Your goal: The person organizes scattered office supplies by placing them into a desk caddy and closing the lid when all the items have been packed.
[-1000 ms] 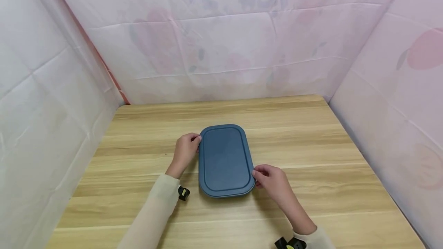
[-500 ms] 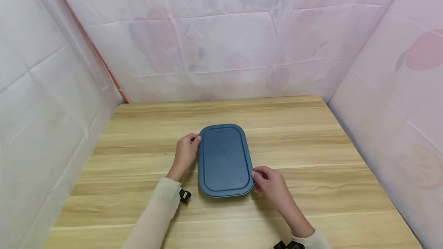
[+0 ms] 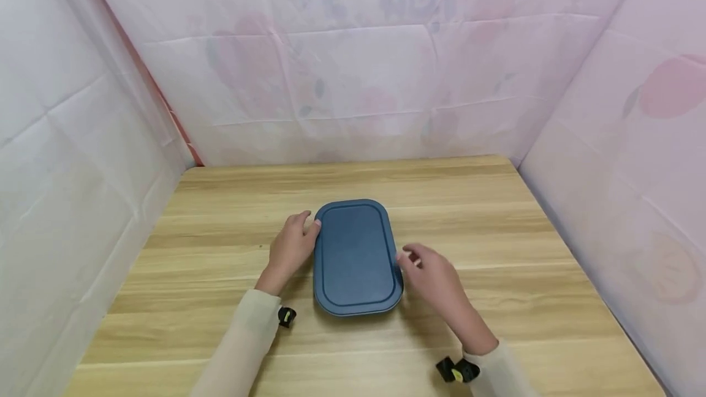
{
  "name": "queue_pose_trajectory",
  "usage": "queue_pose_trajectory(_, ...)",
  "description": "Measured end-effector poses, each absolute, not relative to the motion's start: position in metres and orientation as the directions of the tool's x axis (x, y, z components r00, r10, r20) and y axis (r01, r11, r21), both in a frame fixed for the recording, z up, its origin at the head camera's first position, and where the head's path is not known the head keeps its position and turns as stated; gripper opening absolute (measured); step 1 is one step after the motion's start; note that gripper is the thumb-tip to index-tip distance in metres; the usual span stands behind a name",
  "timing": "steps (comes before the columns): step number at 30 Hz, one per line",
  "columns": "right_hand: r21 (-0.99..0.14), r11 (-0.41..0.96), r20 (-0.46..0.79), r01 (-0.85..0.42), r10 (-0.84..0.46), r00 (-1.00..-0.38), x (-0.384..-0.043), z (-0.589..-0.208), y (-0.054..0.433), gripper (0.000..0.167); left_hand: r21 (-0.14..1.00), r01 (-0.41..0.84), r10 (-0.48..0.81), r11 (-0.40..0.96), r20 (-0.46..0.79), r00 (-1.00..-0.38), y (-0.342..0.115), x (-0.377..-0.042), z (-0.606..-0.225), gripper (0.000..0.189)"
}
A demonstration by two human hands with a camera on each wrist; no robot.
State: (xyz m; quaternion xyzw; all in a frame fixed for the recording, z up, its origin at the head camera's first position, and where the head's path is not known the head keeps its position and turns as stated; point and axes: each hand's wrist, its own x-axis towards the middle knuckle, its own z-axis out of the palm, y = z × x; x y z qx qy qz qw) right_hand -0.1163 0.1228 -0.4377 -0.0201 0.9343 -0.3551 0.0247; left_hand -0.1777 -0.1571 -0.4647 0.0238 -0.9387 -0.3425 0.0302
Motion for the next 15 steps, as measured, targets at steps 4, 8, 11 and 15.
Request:
queue_pose_trajectory(4,-0.568,0.812,0.051,-0.132,-0.125,-0.991,-0.147,-0.43,0.112,0.051,0.512,0.086,-0.008,0.855,0.179,-0.984,-0.143,-0.147,-0.451,0.053)
queue_pose_trajectory(8,-0.458,0.863,0.065,-0.213,-0.206,-0.976,-0.179,-0.432,0.096,0.06,0.36,0.224,0.12,0.906,0.289,-0.95,-0.122,-0.108,-0.45,0.052)
queue_pose_trajectory(11,-0.387,0.887,0.036,-0.252,-0.259,-0.965,-0.197,-0.436,0.086,0.065,0.289,0.298,0.213,0.91,0.291,-0.933,-0.109,-0.088,-0.455,0.055)
queue_pose_trajectory(15,-0.305,0.911,0.005,-0.279,-0.291,-0.957,-0.208,-0.44,0.077,0.066,0.294,0.318,0.259,0.901,0.223,-0.94,-0.101,-0.076,-0.466,0.059)
